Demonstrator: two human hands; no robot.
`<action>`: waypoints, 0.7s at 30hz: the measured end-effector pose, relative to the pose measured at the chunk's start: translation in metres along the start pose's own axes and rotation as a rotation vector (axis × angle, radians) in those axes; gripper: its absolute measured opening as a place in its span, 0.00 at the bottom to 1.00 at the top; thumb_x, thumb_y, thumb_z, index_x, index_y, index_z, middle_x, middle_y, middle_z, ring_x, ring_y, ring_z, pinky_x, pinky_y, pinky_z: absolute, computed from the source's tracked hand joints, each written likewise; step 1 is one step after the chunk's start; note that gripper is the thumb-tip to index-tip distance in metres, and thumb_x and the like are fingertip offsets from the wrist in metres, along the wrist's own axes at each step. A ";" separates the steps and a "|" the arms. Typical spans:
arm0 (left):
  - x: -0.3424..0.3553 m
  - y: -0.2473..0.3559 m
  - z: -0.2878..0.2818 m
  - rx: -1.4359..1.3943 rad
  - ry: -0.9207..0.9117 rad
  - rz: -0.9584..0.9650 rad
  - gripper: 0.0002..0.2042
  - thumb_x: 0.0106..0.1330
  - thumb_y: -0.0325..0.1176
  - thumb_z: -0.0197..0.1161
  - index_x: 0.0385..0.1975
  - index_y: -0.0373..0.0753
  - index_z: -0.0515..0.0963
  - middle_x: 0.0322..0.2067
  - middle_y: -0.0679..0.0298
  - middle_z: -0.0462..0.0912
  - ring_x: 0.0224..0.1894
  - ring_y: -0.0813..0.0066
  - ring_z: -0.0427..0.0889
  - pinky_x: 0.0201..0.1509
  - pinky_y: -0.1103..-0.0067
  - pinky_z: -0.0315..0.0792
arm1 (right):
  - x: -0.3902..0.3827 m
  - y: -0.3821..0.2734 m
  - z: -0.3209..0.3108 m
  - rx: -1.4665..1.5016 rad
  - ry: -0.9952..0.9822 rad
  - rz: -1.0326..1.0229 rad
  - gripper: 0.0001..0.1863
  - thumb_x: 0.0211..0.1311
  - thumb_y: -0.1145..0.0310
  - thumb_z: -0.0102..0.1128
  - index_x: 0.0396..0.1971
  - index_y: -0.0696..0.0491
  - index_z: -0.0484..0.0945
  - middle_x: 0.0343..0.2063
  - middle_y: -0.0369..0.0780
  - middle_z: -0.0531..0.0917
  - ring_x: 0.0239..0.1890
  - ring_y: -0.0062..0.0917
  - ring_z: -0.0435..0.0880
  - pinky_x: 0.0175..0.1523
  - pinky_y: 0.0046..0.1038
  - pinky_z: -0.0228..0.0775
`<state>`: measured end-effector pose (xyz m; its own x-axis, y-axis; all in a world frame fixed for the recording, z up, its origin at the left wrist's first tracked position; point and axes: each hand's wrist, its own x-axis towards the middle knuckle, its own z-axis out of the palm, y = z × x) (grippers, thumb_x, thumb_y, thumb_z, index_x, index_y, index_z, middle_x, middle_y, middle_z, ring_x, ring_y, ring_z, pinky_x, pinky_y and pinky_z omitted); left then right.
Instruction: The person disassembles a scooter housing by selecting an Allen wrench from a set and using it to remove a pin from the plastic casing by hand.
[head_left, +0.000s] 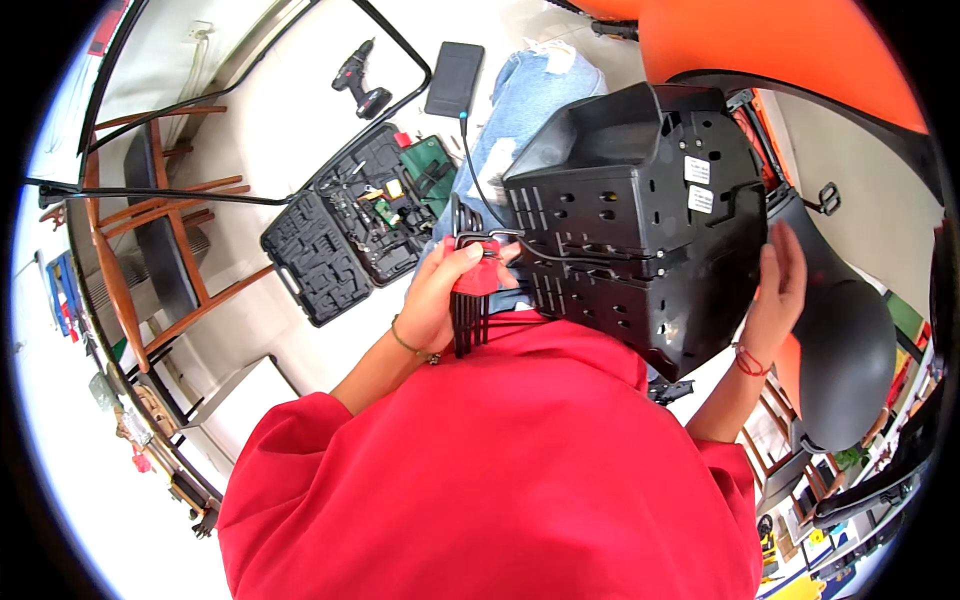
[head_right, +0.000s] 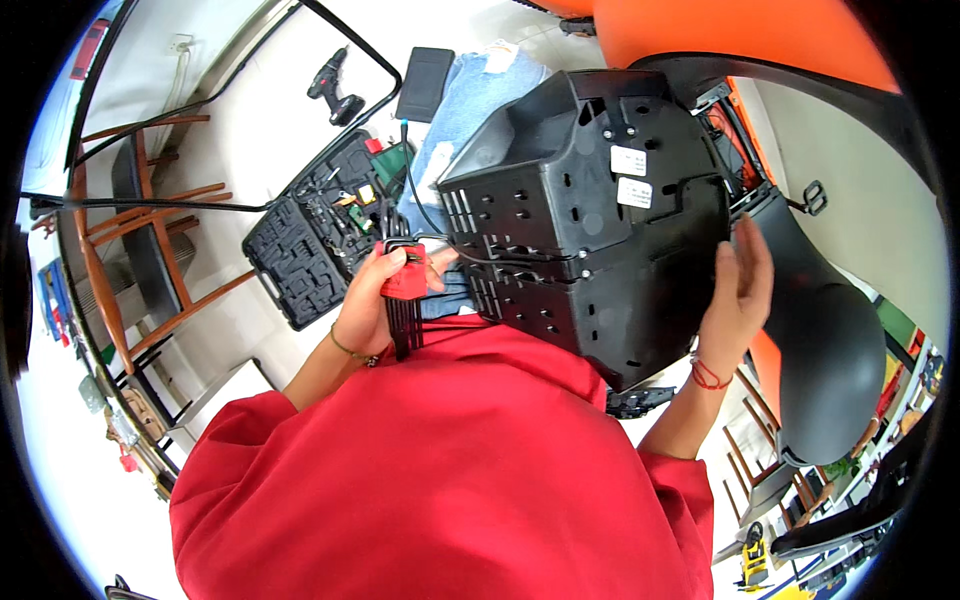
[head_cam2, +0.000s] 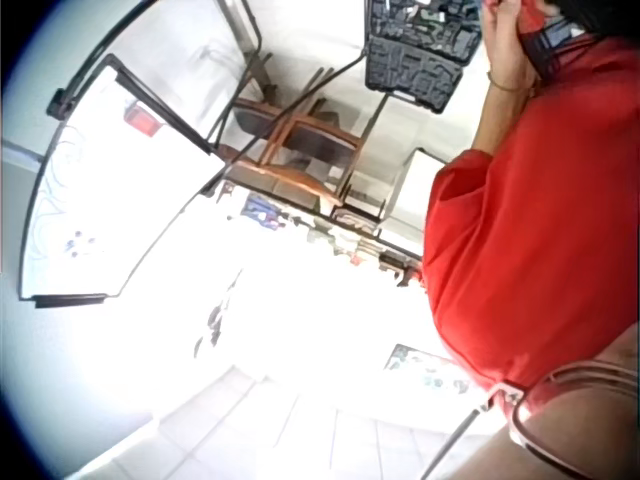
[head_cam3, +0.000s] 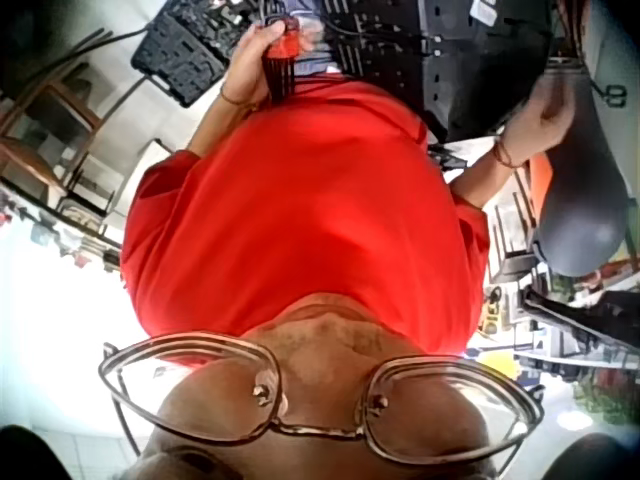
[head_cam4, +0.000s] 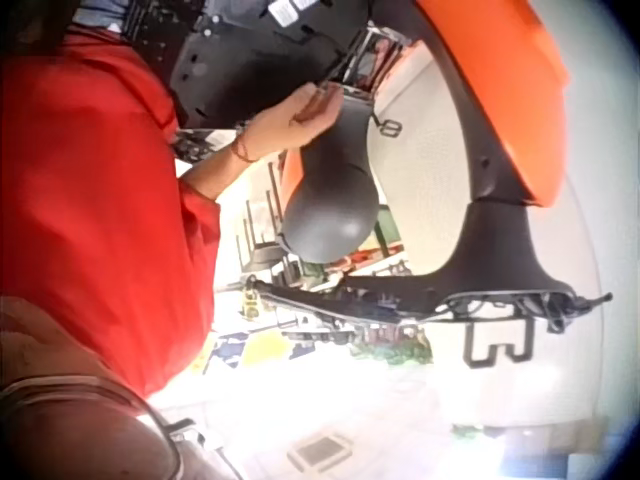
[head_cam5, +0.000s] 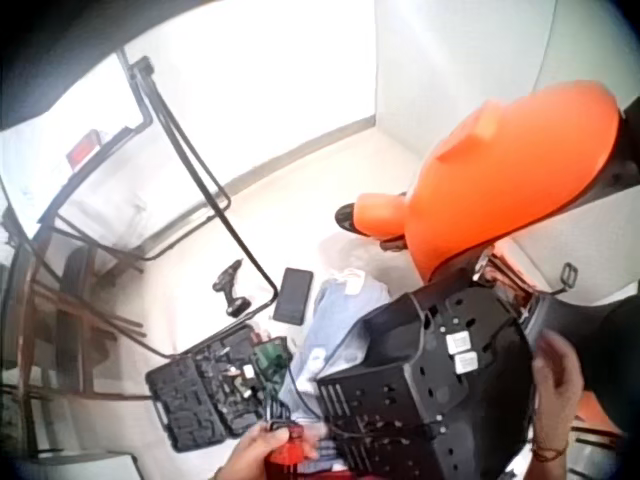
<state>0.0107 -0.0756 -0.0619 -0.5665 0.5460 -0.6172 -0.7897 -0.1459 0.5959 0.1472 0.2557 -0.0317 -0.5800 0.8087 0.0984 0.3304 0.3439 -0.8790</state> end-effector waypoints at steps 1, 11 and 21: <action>-0.007 0.007 0.003 -0.020 0.014 0.032 0.14 0.71 0.37 0.52 0.46 0.32 0.71 0.35 0.56 0.82 0.44 0.66 0.82 0.47 0.72 0.77 | -0.009 -0.020 0.004 -0.046 0.057 -0.077 0.12 0.65 0.79 0.54 0.48 0.62 0.74 0.49 0.44 0.79 0.52 0.27 0.77 0.58 0.26 0.67; -0.004 0.024 0.069 -0.046 -0.317 0.048 0.21 0.70 0.45 0.46 0.53 0.34 0.64 0.37 0.49 0.78 0.33 0.64 0.80 0.27 0.77 0.73 | -0.038 -0.101 0.051 0.108 -0.508 -0.507 0.12 0.47 0.83 0.67 0.34 0.59 0.79 0.30 0.43 0.81 0.29 0.29 0.82 0.33 0.24 0.73; 0.008 0.011 0.092 -0.102 -0.399 -0.016 0.16 0.72 0.35 0.47 0.53 0.33 0.61 0.37 0.52 0.79 0.36 0.68 0.81 0.33 0.76 0.76 | -0.045 -0.090 0.054 0.129 -0.517 -0.277 0.07 0.52 0.80 0.67 0.30 0.58 0.78 0.27 0.38 0.79 0.24 0.20 0.79 0.28 0.21 0.71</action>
<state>0.0191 0.0033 -0.0124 -0.4342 0.8231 -0.3660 -0.8281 -0.2048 0.5217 0.1040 0.1626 0.0178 -0.9293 0.3492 0.1206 0.0409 0.4215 -0.9059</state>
